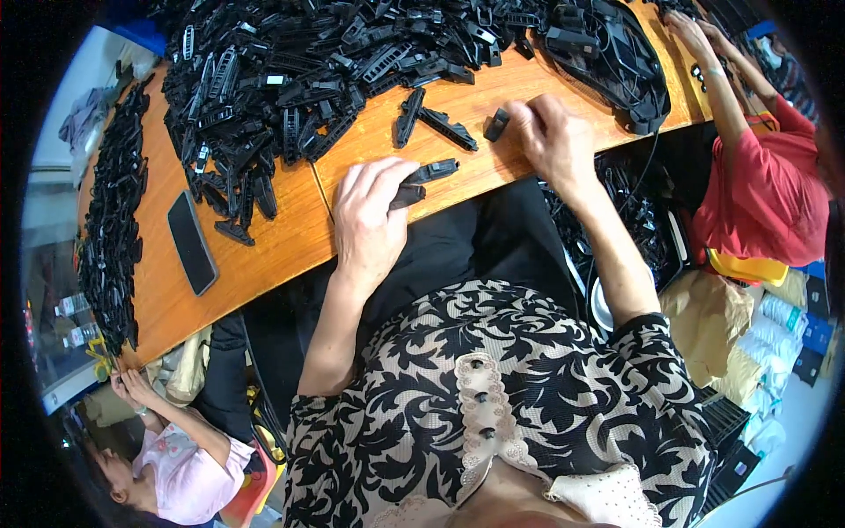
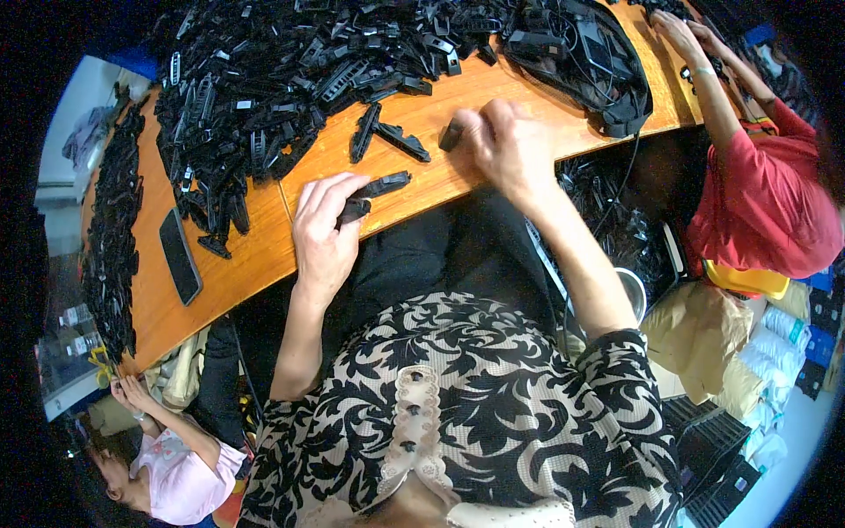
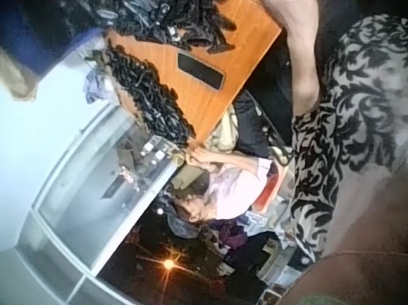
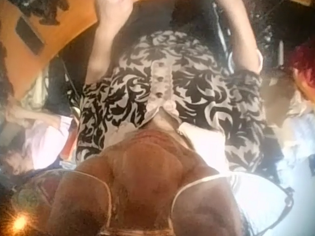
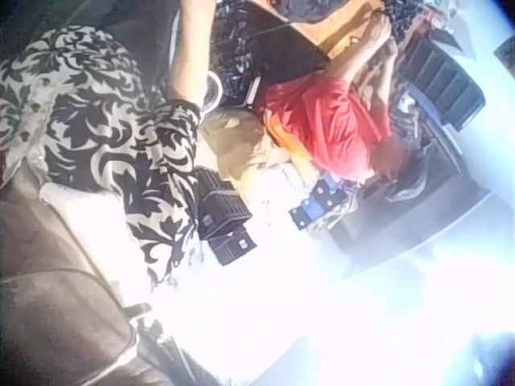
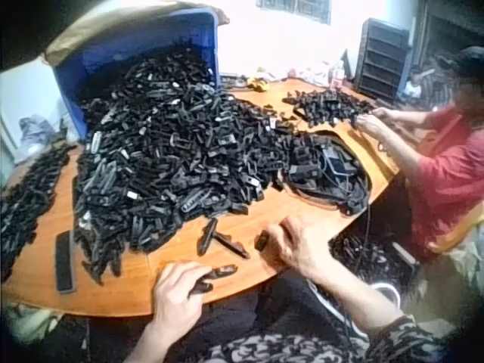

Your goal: Sorting small black plastic components on a table for assembly.

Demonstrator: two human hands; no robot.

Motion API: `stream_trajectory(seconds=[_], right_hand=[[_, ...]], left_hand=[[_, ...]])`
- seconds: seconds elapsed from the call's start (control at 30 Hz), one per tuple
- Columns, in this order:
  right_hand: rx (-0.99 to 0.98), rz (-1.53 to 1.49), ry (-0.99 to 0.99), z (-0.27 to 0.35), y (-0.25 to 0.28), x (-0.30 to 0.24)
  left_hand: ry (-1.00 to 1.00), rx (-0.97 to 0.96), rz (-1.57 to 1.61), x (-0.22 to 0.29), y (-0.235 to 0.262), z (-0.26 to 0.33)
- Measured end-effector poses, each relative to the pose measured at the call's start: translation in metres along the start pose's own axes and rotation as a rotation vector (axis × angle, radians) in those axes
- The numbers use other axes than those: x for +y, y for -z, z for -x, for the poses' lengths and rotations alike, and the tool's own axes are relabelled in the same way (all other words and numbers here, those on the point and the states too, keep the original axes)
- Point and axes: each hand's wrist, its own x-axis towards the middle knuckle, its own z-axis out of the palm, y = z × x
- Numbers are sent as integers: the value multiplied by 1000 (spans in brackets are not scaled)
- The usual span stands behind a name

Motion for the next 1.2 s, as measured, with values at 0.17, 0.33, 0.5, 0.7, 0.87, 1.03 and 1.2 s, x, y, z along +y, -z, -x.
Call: stream_trajectory(seconds=[0.17,0.33,0.5,0.7,0.87,1.03,1.2], right_hand=[[29,104,66,7,-12,-20],[-53,102,256,1,0,-23],[-209,-49,295,13,19,-22],[-369,-233,417,32,21,-55],[-364,-231,470,23,17,-49],[-340,-262,574,25,17,-52],[-267,-298,522,33,12,-43]], left_hand=[[65,-19,98,0,0,-3],[90,-18,136,-2,3,0],[117,-39,172,-5,3,0],[160,-73,233,-1,5,-2],[154,-50,267,-2,4,-3],[135,-37,281,-4,2,-1],[146,-102,245,-4,4,0]])
